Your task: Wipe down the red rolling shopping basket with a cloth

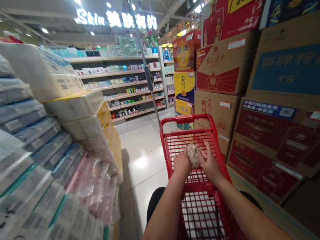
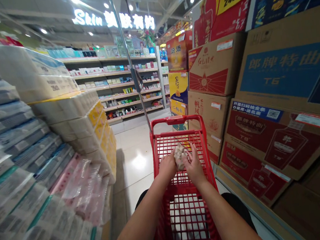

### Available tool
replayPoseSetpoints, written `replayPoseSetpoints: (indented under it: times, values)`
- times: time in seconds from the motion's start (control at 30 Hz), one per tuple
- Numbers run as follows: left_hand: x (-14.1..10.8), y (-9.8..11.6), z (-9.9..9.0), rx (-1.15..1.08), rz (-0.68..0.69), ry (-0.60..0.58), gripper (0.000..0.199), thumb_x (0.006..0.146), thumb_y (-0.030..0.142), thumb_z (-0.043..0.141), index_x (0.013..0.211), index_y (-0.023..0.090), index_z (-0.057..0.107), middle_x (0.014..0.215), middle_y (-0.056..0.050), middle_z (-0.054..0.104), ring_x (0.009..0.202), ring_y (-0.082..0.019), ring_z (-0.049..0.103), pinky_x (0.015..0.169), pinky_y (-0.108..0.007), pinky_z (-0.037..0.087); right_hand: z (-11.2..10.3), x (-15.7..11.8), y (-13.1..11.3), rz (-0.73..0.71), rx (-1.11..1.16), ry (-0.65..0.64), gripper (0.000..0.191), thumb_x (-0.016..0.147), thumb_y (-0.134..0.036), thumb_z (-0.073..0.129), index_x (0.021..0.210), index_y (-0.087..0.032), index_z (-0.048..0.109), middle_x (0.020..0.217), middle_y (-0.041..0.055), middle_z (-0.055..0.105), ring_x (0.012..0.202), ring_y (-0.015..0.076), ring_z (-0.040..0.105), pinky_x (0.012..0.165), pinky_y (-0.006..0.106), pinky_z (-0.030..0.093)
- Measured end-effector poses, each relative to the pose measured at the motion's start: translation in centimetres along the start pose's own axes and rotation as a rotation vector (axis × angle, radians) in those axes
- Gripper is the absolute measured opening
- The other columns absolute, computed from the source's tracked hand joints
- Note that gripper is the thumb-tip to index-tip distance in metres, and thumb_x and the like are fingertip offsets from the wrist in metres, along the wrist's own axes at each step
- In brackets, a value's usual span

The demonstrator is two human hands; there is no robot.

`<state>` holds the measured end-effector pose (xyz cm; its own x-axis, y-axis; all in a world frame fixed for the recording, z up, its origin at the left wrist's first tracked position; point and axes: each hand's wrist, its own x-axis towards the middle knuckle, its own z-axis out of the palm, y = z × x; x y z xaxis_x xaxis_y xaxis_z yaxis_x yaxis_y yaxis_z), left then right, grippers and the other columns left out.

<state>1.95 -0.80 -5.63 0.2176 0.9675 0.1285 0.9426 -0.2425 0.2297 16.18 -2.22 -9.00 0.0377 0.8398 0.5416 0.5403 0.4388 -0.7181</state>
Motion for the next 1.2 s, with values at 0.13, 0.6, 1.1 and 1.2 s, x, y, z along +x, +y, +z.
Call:
replayPoseSetpoints:
  times: [0.13, 0.6, 1.1, 1.2]
  values:
    - [0.1, -0.2, -0.2, -0.005, -0.003, -0.001, 0.074, 0.086, 0.033, 0.051, 0.15, 0.017, 0.016, 0.117, -0.01, 0.065, 0.111, -0.024, 0.057, 0.098, -0.035, 0.037, -0.6, 0.2, 0.8, 0.003, -0.122, 0.088, 0.041, 0.095, -0.029, 0.034, 0.128, -0.017, 0.054, 0.134, 0.0129, 0.053, 0.125, 0.0222, 0.049, 0.106, 0.04, 0.039]
    - [0.7, -0.4, -0.2, 0.014, 0.065, -0.04, 0.064, 0.09, 0.028, 0.043, 0.149, 0.017, 0.02, 0.112, -0.009, 0.067, 0.107, -0.024, 0.059, 0.095, -0.035, 0.039, -0.9, -1.2, 2.1, -0.003, -0.591, -0.086, 0.051, 0.084, -0.014, 0.044, 0.134, -0.02, 0.052, 0.123, 0.0105, 0.059, 0.107, 0.0286, 0.05, 0.088, 0.038, 0.042]
    - [1.0, 1.9, 1.8, 0.006, 0.484, 0.081, 0.055, 0.089, 0.017, 0.047, 0.142, 0.027, 0.039, 0.141, -0.004, 0.05, 0.138, -0.024, 0.033, 0.111, -0.046, 0.032, -1.7, -0.8, 1.9, 0.153, -0.572, -0.122, 0.054, 0.088, -0.008, 0.033, 0.14, -0.011, 0.043, 0.131, 0.0132, 0.055, 0.116, 0.0213, 0.053, 0.095, 0.03, 0.043]
    - [3.5, -1.0, 0.8, -0.039, 0.483, 0.117, 0.053, 0.084, 0.005, 0.045, 0.132, 0.026, 0.053, 0.139, -0.003, 0.052, 0.133, -0.021, 0.039, 0.109, -0.04, 0.036, -1.5, -0.8, 2.0, 0.124, -0.642, -0.133, 0.054, 0.086, -0.008, 0.035, 0.14, -0.013, 0.045, 0.13, 0.013, 0.054, 0.114, 0.0219, 0.053, 0.092, 0.03, 0.044]
